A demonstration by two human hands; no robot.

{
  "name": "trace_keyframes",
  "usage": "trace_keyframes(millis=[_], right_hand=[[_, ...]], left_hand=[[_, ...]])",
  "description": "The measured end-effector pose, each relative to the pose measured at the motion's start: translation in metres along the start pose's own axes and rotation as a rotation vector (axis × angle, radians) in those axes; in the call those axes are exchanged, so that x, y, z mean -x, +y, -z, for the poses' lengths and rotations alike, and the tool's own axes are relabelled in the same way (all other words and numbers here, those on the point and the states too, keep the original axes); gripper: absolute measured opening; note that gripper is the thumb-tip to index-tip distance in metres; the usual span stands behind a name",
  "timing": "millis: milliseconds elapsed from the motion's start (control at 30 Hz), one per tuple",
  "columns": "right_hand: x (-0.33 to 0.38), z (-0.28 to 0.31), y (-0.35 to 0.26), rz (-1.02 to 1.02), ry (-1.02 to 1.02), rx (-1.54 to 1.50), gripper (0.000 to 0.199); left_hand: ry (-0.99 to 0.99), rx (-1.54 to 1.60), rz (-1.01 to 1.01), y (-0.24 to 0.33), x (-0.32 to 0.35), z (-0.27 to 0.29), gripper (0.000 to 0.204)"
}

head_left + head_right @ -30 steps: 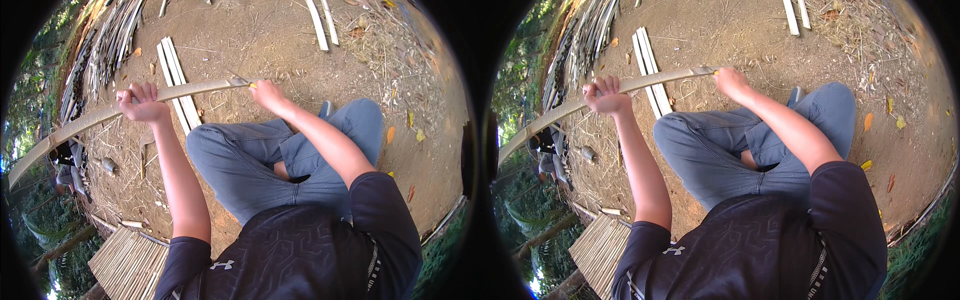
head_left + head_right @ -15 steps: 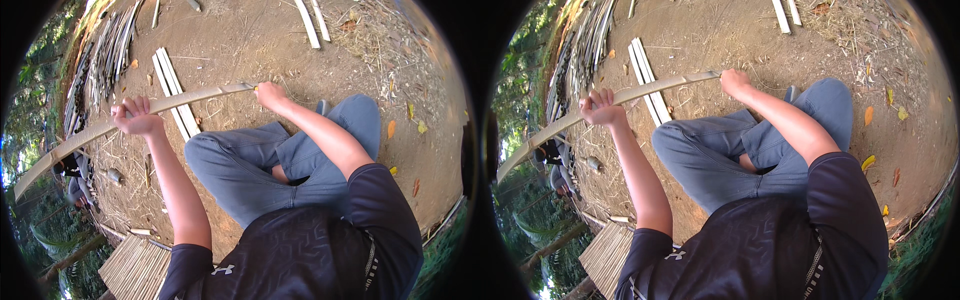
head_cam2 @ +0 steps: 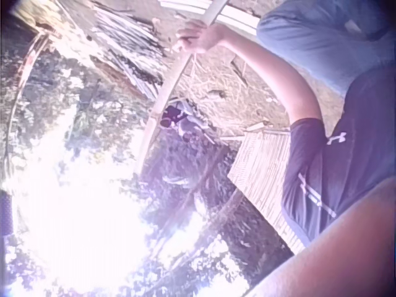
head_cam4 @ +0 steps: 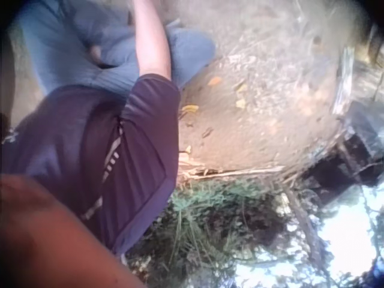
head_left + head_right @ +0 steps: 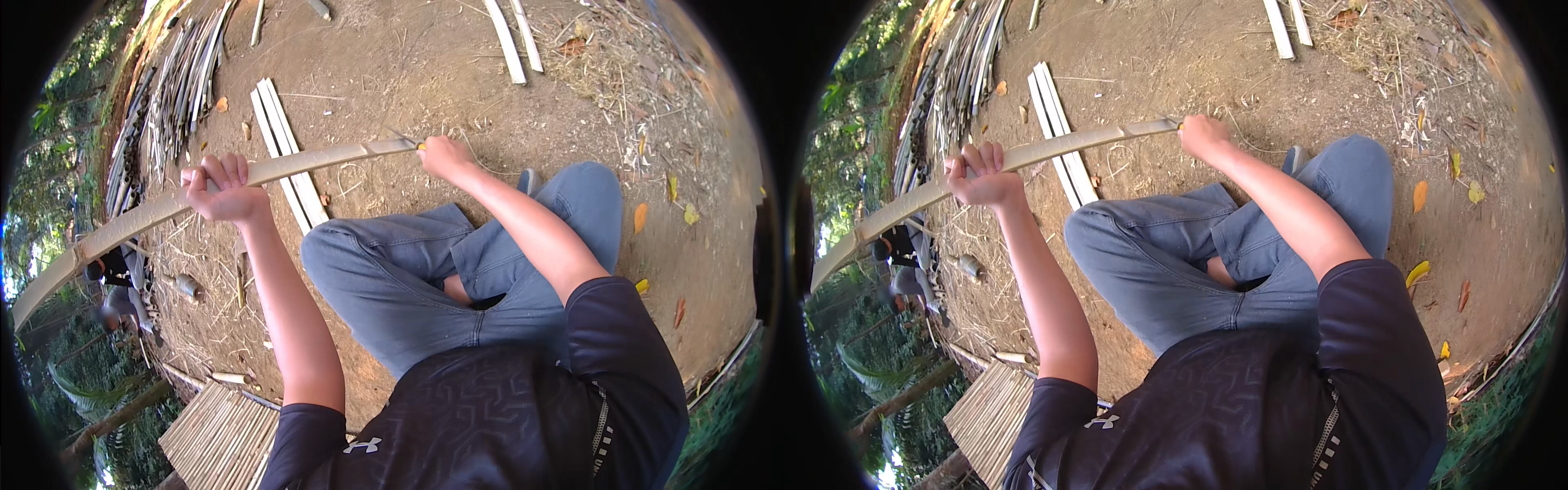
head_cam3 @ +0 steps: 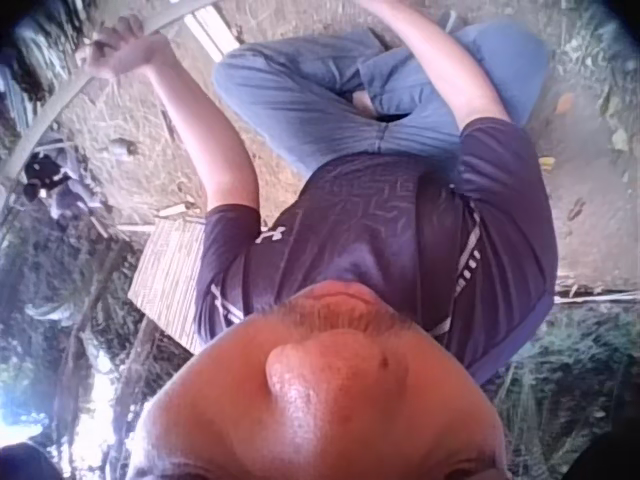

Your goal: The person shaves a long strip of bamboo using a small knife while sitting on the ground, removing thin layers along the length of the material.

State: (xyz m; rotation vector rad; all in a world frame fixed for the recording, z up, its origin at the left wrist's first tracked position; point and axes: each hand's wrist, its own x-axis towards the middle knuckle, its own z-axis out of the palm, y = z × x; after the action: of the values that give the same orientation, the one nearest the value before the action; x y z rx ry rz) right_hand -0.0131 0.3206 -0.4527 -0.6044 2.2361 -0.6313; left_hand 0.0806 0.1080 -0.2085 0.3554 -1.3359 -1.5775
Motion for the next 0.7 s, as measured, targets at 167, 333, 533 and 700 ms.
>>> trace_keyframes(millis=[167, 333, 533, 700], right_hand=[[-0.023, -0.010, 0.030, -0.044, 0.105, 0.017, 0.030], [-0.025, -0.022, 0.043, -0.060, 0.081, 0.009, 0.031], [-0.028, -0.017, 0.046, -0.073, 0.135, 0.013, 0.030], [-0.021, -0.009, 0.035, -0.109, 0.095, 0.006, 0.028]], left_hand=[[-0.048, 0.016, -0.006, 0.000, 0.000, -0.006, 0.020], [-0.009, -0.009, -0.018, -0.003, -0.002, -0.010, 0.021], [-0.026, 0.004, -0.002, -0.004, -0.006, -0.013, 0.021], [-0.049, -0.001, -0.003, -0.004, -0.007, -0.008, 0.020]])
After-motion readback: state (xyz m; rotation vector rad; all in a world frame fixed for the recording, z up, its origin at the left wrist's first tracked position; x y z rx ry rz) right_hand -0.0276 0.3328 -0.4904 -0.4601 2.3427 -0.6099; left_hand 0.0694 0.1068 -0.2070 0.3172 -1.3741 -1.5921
